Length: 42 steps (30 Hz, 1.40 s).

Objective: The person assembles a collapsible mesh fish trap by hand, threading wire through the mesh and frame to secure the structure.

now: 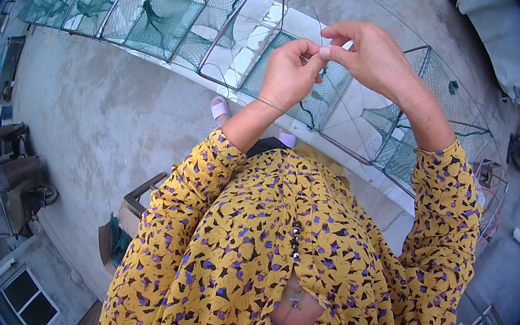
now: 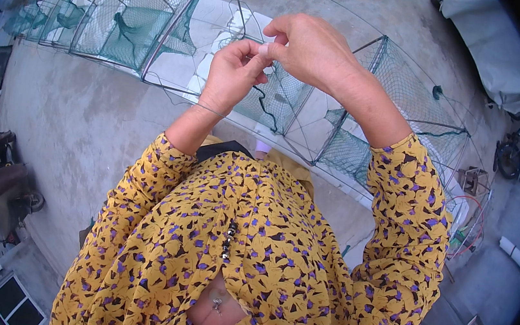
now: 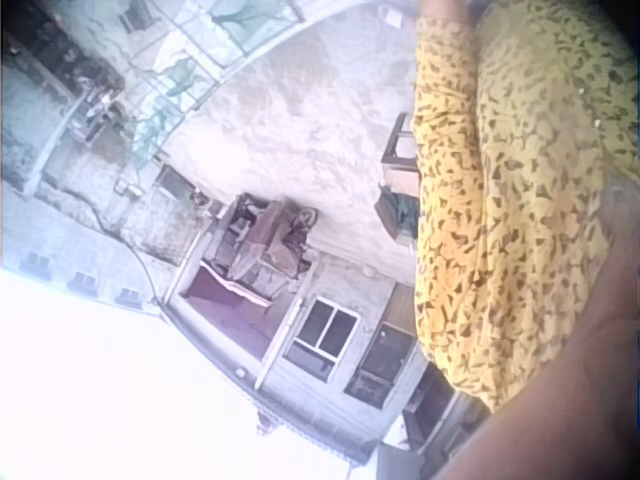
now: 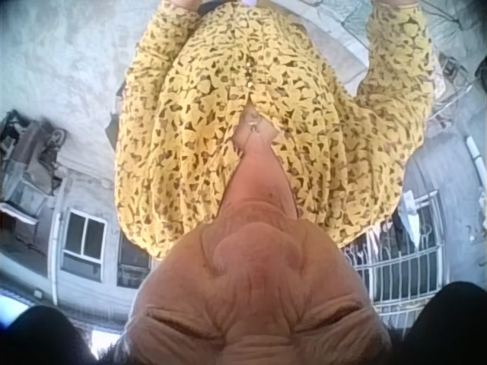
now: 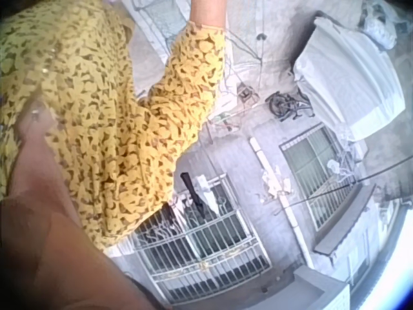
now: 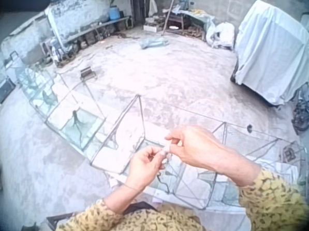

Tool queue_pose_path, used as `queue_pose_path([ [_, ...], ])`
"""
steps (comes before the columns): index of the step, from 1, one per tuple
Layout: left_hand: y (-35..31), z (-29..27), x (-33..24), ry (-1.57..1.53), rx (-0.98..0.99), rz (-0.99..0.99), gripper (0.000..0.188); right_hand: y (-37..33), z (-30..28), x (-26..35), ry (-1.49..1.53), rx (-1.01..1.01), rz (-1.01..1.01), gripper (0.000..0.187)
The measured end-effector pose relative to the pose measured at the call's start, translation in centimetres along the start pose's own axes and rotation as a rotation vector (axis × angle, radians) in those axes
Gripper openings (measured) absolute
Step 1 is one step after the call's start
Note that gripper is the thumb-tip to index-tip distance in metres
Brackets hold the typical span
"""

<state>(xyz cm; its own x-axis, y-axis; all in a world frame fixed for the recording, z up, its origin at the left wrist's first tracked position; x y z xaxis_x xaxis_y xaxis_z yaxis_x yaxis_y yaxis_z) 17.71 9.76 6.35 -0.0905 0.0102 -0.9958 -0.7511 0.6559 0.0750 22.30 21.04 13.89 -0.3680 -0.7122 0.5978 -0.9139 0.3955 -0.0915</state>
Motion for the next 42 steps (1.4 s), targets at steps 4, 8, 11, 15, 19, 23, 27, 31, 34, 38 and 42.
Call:
queue_pose_path([
  [4,0.2,0.2,-1.4,0.066,0.020,0.030,0.017,0.3,-0.2,1.1,0.094,0.051,0.016,0.021],
  [8,-0.5,0.4,-0.2,0.115,0.103,0.068,0.014,0.3,-0.7,1.3,0.388,0.112,0.030,0.021],
  [11,-1.5,1.8,0.6,0.043,0.137,0.153,0.014,-0.2,-1.5,2.1,0.528,0.159,0.056,0.021],
  [15,-1.7,1.7,1.4,0.090,0.161,0.163,0.010,-0.8,-2.0,2.7,0.535,0.182,0.020,0.021],
  [19,-1.7,1.7,2.1,-0.034,0.143,0.117,0.012,-1.1,-2.4,2.8,0.622,0.192,0.009,0.019],
  [23,-1.5,1.6,2.1,-0.042,0.175,0.188,0.014,-1.7,-2.7,3.0,0.672,0.252,0.021,0.017],
  [27,-1.3,1.3,1.7,0.006,0.133,0.306,0.012,-1.6,-2.9,2.5,0.687,0.220,0.063,0.018],
  [31,-1.2,1.4,1.9,0.063,0.201,0.232,0.007,-0.9,-3.1,1.1,0.499,0.170,0.230,0.017],
  [34,-1.4,1.2,1.6,0.128,0.171,0.325,0.006,0.7,-2.9,-0.5,0.346,0.079,0.145,0.021],
  [38,-1.6,1.0,1.5,0.272,0.145,0.461,0.009,0.8,-2.2,-1.1,-0.028,0.075,0.134,0.022],
  [42,-1.5,0.8,1.9,0.251,0.138,0.491,0.010,0.1,0.8,-0.3,-0.543,0.299,0.189,0.030],
])
Point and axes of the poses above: each hand's wrist, its own y-axis towards the middle knuckle, its own z-axis out of the palm, x = y × z, the point moved 6 cm from there along y, towards the middle knuckle, and after that the axes turned 14 degrees about z, right-handed, at the moved point
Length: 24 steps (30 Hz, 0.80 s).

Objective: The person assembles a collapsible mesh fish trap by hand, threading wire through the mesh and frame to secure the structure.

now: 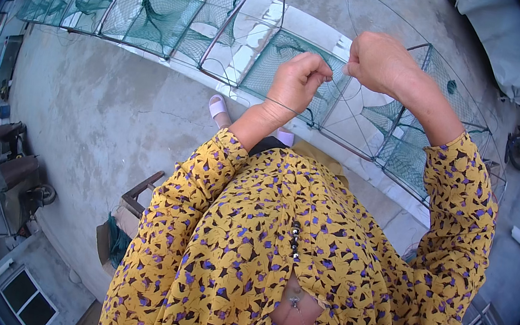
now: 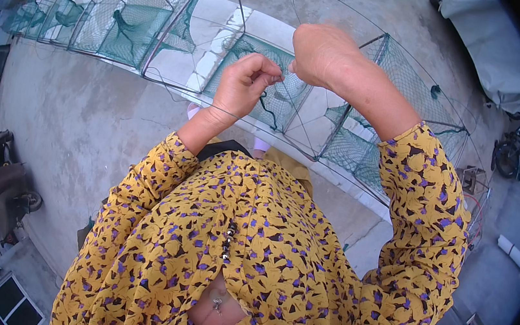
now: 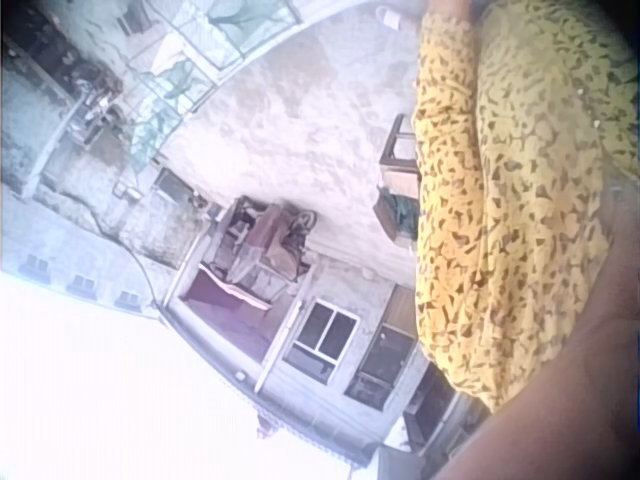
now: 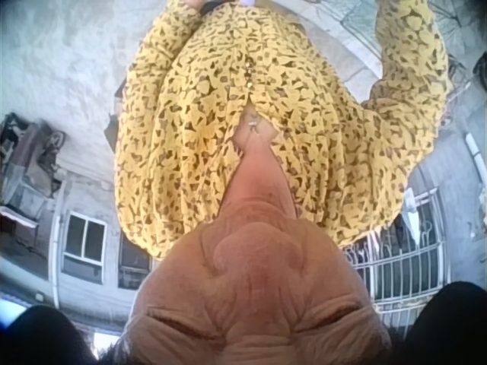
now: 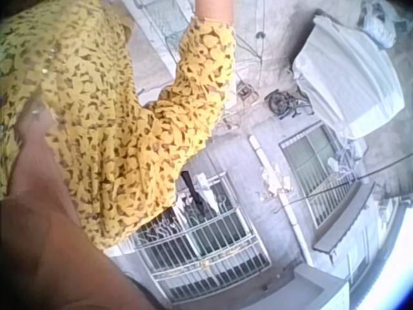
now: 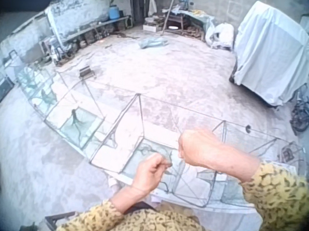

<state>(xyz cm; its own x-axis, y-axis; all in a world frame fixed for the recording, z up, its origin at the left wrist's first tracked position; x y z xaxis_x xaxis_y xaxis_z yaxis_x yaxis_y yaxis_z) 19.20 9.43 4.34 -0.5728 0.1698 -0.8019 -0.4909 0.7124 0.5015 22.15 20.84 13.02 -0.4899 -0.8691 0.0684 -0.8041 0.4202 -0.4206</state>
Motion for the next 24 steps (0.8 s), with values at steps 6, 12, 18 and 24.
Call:
queue_pose_path([
  [6,0.2,0.1,-0.3,0.018,0.023,0.014,0.011,0.1,3.2,0.3,-0.028,0.403,0.026,0.018],
  [12,0.1,0.2,0.2,-0.084,-0.027,-0.030,0.009,0.4,4.0,-0.3,0.308,0.582,-0.022,0.023],
  [18,0.0,0.2,0.7,-0.055,0.001,-0.078,0.009,0.2,3.3,-0.6,0.573,0.595,0.021,0.024],
  [24,0.2,0.0,0.2,-0.057,-0.013,-0.091,0.008,0.3,3.3,-0.3,0.479,0.556,0.038,0.007],
])
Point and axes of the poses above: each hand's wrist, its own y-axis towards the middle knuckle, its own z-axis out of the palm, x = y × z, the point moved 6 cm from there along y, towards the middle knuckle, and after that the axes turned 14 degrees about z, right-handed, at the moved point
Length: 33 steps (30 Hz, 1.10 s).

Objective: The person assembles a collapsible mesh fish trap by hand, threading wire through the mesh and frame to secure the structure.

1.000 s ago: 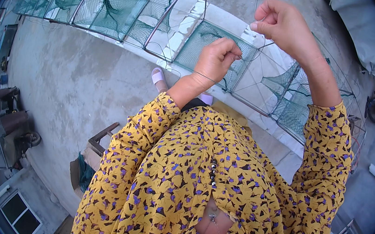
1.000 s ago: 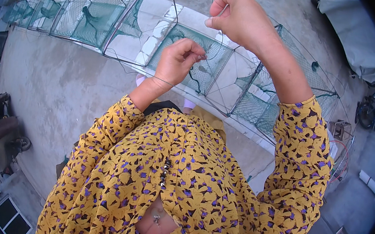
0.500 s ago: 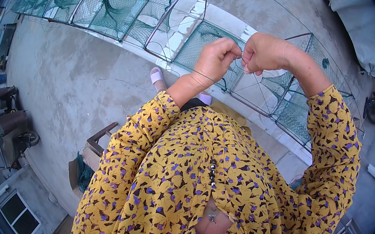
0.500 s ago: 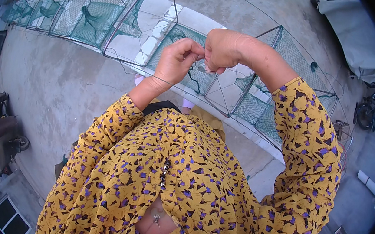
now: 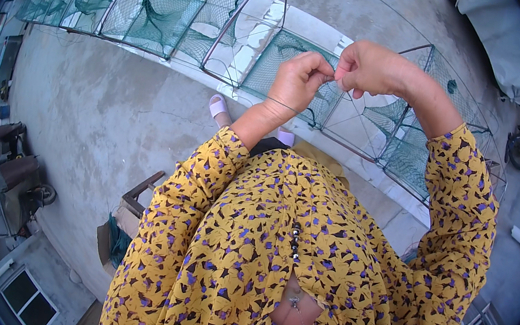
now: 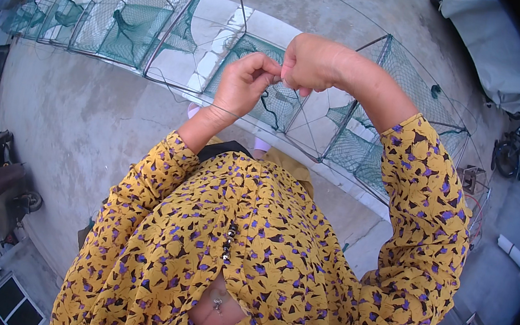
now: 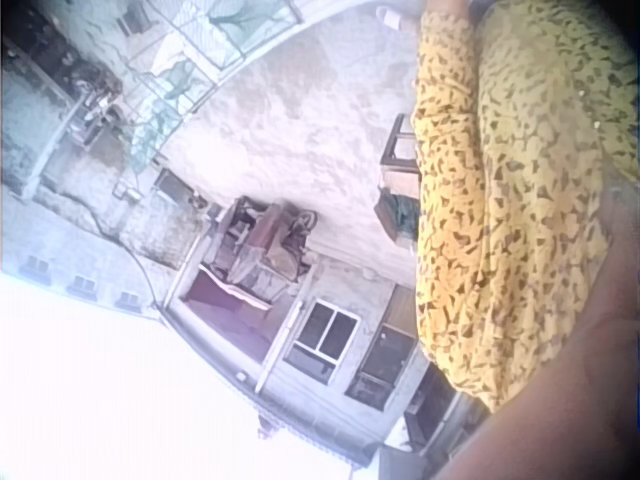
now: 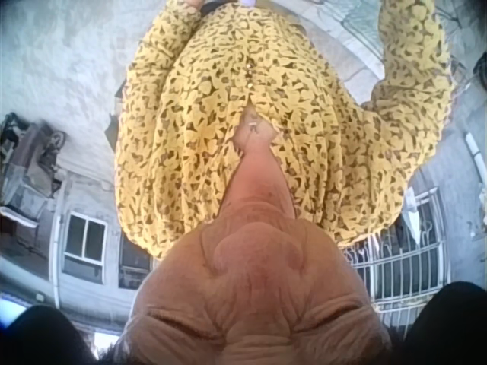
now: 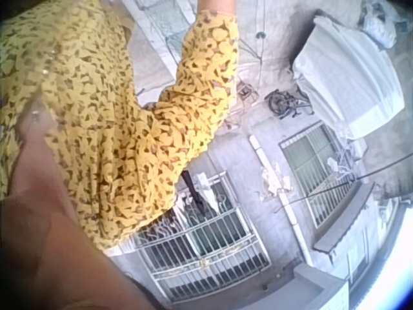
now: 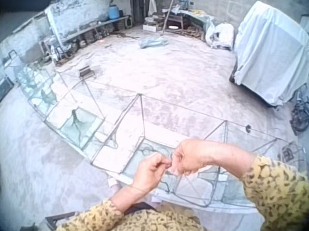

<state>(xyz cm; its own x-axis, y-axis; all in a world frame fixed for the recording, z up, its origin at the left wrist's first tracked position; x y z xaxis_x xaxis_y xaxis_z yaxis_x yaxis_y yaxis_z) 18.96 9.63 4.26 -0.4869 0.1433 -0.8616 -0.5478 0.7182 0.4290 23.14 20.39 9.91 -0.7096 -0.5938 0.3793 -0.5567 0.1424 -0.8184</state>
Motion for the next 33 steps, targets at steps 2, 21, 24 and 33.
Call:
queue_pose_path([
  [2,0.1,0.1,-0.1,0.007,0.022,0.001,0.008,0.3,-1.8,0.7,-0.032,-0.264,-0.071,0.010],
  [21,2.0,0.3,-1.6,0.053,0.078,-0.296,0.016,0.4,-5.2,1.6,0.760,-0.522,-0.476,0.013],
  [24,1.5,0.8,-0.7,-0.054,0.026,-0.302,0.014,-1.7,-6.2,1.8,0.788,-0.718,-0.604,0.010],
  [33,1.2,0.7,-0.1,-0.065,-0.026,-0.314,0.013,-4.4,-7.0,1.9,1.053,-0.356,-0.634,0.014],
])
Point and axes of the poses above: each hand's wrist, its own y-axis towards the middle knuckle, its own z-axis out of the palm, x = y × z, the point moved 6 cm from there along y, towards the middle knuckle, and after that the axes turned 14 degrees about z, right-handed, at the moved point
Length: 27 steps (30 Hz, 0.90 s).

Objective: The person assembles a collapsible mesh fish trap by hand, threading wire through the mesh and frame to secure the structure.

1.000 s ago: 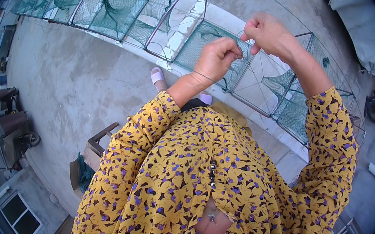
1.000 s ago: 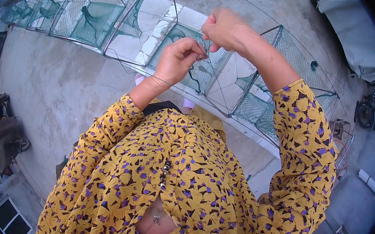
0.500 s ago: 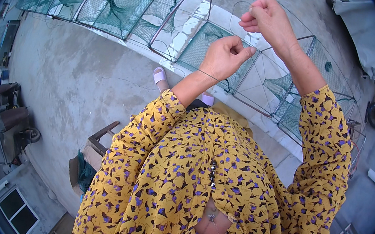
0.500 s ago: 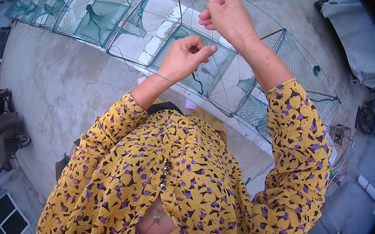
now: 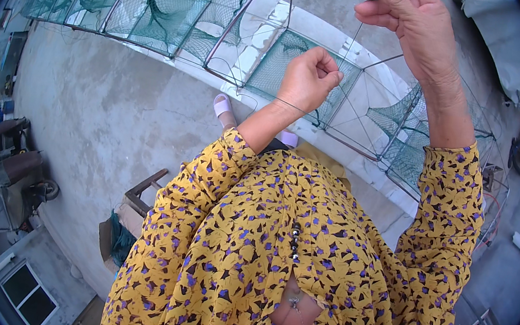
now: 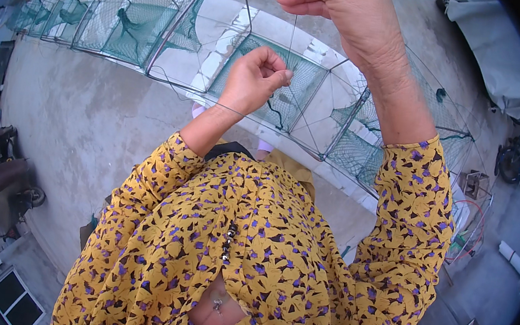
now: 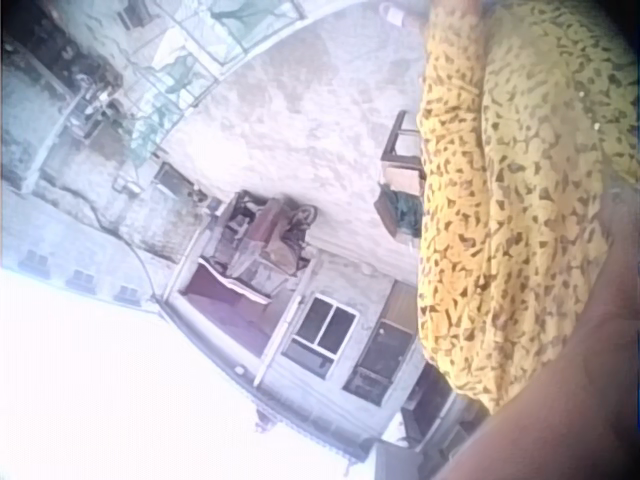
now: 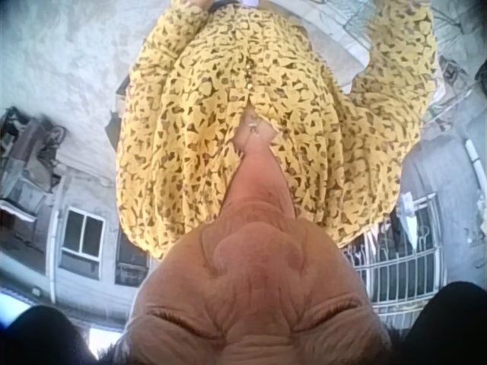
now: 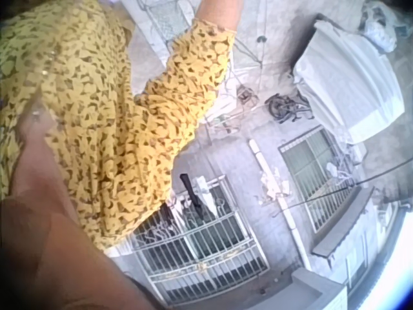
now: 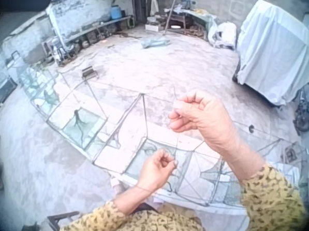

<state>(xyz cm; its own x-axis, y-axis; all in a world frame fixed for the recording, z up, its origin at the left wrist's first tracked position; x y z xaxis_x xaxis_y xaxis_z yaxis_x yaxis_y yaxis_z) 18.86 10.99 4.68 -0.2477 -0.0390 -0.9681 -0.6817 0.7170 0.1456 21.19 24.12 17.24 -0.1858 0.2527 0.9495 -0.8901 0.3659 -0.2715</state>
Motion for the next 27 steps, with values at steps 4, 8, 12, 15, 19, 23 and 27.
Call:
queue_pose_path([
  [4,-0.3,0.0,0.4,-0.033,-0.010,-0.039,0.014,-1.7,-0.7,2.7,0.079,0.040,-0.125,0.017],
  [8,-0.8,-0.3,1.3,-0.056,-0.054,-0.062,0.014,-2.9,-0.2,3.6,0.117,0.297,-0.147,0.014],
  [12,-1.5,0.0,1.9,-0.364,-0.167,-0.235,0.012,-2.5,0.5,1.5,-0.159,0.275,-0.025,0.019],
  [15,-1.4,0.1,1.8,-0.520,-0.232,-0.265,0.011,-1.6,0.3,-0.2,-0.623,0.121,-0.178,0.016],
  [19,-1.7,0.0,2.5,-0.584,-0.271,-0.312,0.012,-1.2,1.7,-2.0,-1.211,-0.012,-0.125,0.012],
  [23,-2.0,-0.2,2.5,-0.629,-0.350,-0.352,0.014,0.5,1.3,-5.2,-1.387,0.080,-0.069,0.009],
  [27,-2.0,0.2,2.0,-0.604,-0.361,-0.349,0.014,1.8,0.9,-6.6,-1.473,0.130,0.060,0.010],
])
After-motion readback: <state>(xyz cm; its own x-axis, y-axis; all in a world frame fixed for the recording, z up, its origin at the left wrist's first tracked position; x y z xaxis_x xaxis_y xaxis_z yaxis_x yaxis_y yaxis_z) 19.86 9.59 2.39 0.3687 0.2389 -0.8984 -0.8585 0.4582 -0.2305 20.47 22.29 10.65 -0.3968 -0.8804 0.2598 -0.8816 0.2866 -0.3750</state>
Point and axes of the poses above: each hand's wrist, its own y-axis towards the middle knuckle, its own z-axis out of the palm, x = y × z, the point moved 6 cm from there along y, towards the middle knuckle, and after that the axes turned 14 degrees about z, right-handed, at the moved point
